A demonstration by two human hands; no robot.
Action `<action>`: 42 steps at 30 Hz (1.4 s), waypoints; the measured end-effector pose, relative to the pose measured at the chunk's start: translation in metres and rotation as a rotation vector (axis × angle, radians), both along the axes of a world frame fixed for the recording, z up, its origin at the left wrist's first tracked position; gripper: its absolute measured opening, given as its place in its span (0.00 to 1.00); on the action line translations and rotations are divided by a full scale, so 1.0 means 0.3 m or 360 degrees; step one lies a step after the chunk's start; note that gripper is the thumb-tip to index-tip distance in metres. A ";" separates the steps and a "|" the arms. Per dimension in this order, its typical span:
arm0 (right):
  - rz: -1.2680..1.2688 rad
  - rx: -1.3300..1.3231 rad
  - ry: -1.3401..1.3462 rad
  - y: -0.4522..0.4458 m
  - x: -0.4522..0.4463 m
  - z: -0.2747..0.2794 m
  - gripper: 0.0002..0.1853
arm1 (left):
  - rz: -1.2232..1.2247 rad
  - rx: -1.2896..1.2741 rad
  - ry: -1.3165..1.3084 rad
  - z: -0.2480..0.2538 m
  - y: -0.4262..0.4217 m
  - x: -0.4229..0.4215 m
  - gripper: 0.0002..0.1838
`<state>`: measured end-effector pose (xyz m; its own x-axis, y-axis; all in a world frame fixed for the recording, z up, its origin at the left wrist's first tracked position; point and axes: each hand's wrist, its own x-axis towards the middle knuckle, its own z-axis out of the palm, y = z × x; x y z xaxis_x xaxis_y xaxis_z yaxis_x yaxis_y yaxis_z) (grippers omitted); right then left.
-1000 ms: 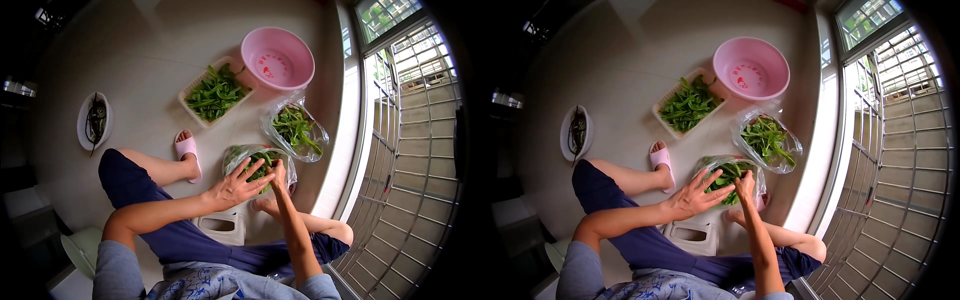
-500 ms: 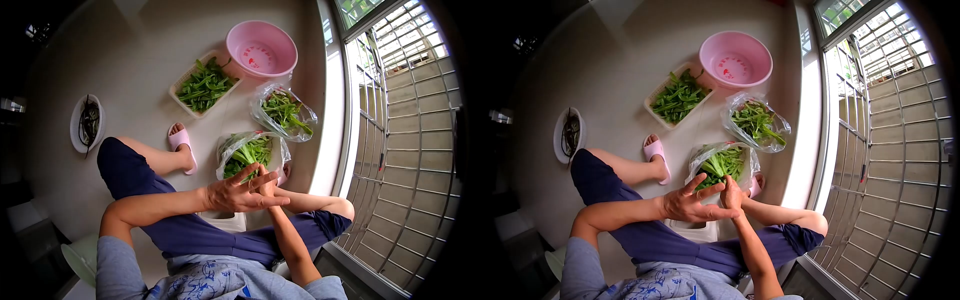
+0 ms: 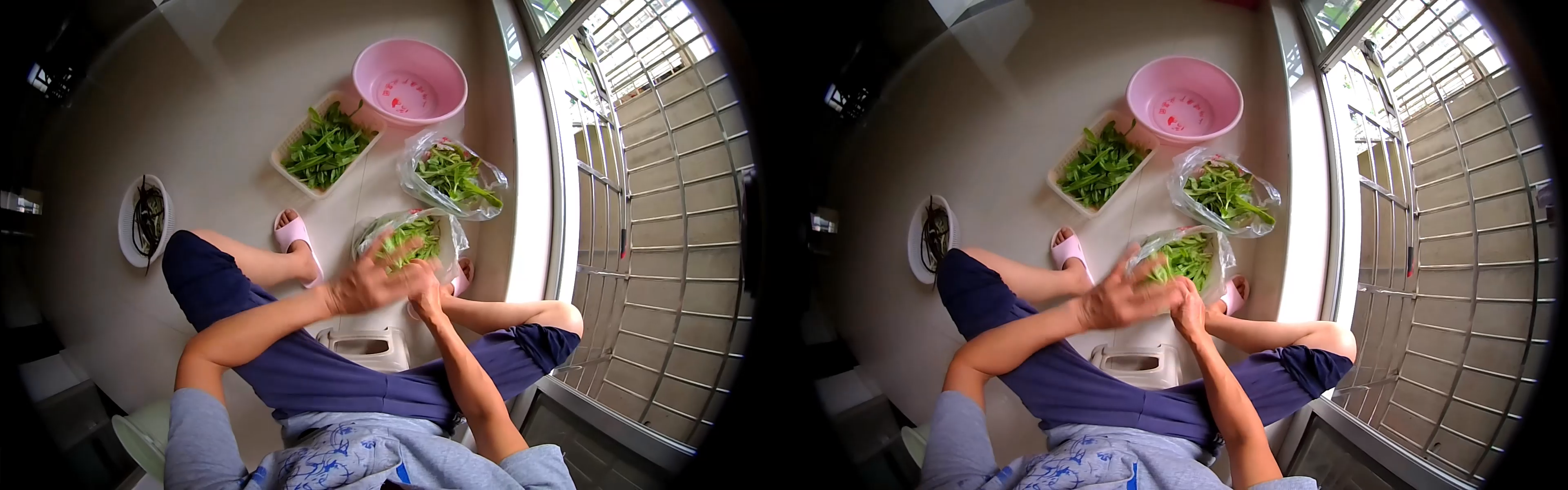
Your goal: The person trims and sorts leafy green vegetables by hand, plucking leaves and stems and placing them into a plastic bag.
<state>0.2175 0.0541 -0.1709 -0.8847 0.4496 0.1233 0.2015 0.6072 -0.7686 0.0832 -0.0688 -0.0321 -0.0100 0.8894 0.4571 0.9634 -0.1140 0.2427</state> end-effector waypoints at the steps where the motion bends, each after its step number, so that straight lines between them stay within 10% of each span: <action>1: -0.0038 -0.0192 -0.0050 0.002 -0.011 0.016 0.15 | 0.0177 -0.0139 -0.0045 -0.006 0.006 -0.044 0.18; 16: -0.0327 -0.0892 -0.0005 0.017 0.001 0.038 0.13 | 0.0342 -0.0477 -0.0084 -0.279 0.113 0.041 0.12; 22: -0.0605 -0.2082 -0.0029 0.116 -0.006 0.085 0.12 | 0.0423 -0.0250 -0.0077 -0.292 0.101 0.058 0.03; 36: -0.0501 -0.1334 0.0430 0.266 -0.020 0.307 0.06 | 0.0670 -0.0320 -0.0195 -0.353 0.093 0.079 0.06; 42: 0.0001 -0.0675 0.0253 0.310 -0.068 0.558 0.06 | 0.1074 0.0145 -0.0873 0.004 0.136 0.035 0.08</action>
<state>0.1971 0.1470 -0.0036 -0.8699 0.4893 0.0626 0.0609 0.2323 -0.9707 0.0936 -0.0279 -0.0308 -0.7606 0.5744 0.3026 0.5821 0.3970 0.7096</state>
